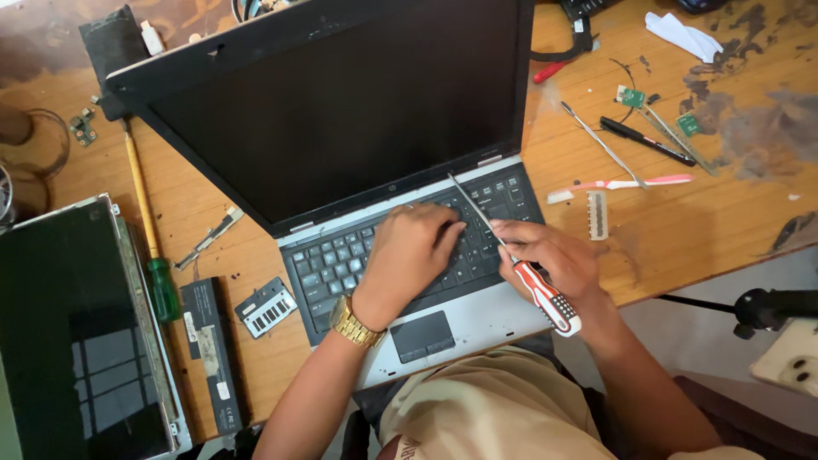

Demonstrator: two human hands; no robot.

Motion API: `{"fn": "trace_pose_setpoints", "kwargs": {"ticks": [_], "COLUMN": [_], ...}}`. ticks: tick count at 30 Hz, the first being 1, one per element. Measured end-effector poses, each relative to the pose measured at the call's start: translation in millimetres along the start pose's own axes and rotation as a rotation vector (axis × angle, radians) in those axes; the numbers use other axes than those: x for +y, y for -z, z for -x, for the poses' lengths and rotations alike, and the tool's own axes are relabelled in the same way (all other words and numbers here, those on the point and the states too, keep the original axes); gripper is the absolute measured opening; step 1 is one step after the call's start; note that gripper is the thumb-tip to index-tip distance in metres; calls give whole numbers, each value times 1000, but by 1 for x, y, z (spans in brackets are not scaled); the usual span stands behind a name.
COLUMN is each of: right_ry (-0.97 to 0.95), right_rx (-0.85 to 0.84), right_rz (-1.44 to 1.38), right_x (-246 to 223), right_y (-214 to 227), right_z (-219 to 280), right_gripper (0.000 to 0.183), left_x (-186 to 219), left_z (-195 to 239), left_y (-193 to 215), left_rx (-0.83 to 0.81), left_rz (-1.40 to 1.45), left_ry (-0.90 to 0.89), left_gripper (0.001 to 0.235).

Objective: The person reassembles a laptop by connecting internal cables, installing the keyboard, and securing the screen bezel. They use a screwdriver and tweezers to manipulate connectors and clips while working at a cluttered workbench.

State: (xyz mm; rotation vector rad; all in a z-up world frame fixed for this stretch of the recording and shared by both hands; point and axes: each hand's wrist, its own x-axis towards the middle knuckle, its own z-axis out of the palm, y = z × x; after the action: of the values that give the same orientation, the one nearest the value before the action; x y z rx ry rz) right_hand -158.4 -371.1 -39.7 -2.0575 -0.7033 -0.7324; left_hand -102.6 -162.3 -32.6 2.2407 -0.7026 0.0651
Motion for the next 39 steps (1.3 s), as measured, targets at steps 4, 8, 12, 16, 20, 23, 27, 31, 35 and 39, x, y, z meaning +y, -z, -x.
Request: {"fn": "trace_pose_setpoints", "kwargs": {"ticks": [4, 8, 12, 16, 20, 23, 27, 31, 35, 39], "right_ry": [-24, -60, -40, -158, -65, -38, -151, -197, -202, -265], "right_rx": [-23, -61, -55, -147, -199, -139, -19, 150, 207, 225], "right_rz": [12, 53, 58, -86, -27, 52, 123, 159, -78, 59], "right_x": [-5, -11, -8, -2, 1, -6, -29, -52, -48, -55], "right_y": [-1, 1, 0, 6, 8, 7, 3, 13, 20, 17], "right_z": [0, 2, 3, 9, 8, 4, 15, 55, 86, 92], "right_gripper": [27, 27, 25, 24, 26, 28, 46, 60, 46, 42], "left_x": [-1, 1, 5, 9, 10, 9, 8, 6, 6, 6], "left_z": [1, 1, 1, 3, 4, 4, 2, 4, 2, 3], "left_y": [-3, -6, -5, -6, -7, -10, -15, -18, -21, -22], "left_rx": [31, 77, 117, 137, 9, 40, 49, 95, 92, 136], "left_rz": [22, 0, 34, -44, -85, -151, -221, -186, -181, -157], "left_ry": [-18, -53, -57, -114, -351, -422, -422, -418, -408, -420], "left_gripper": [12, 12, 9, 19, 44, 41, 35, 31, 29, 26]}}
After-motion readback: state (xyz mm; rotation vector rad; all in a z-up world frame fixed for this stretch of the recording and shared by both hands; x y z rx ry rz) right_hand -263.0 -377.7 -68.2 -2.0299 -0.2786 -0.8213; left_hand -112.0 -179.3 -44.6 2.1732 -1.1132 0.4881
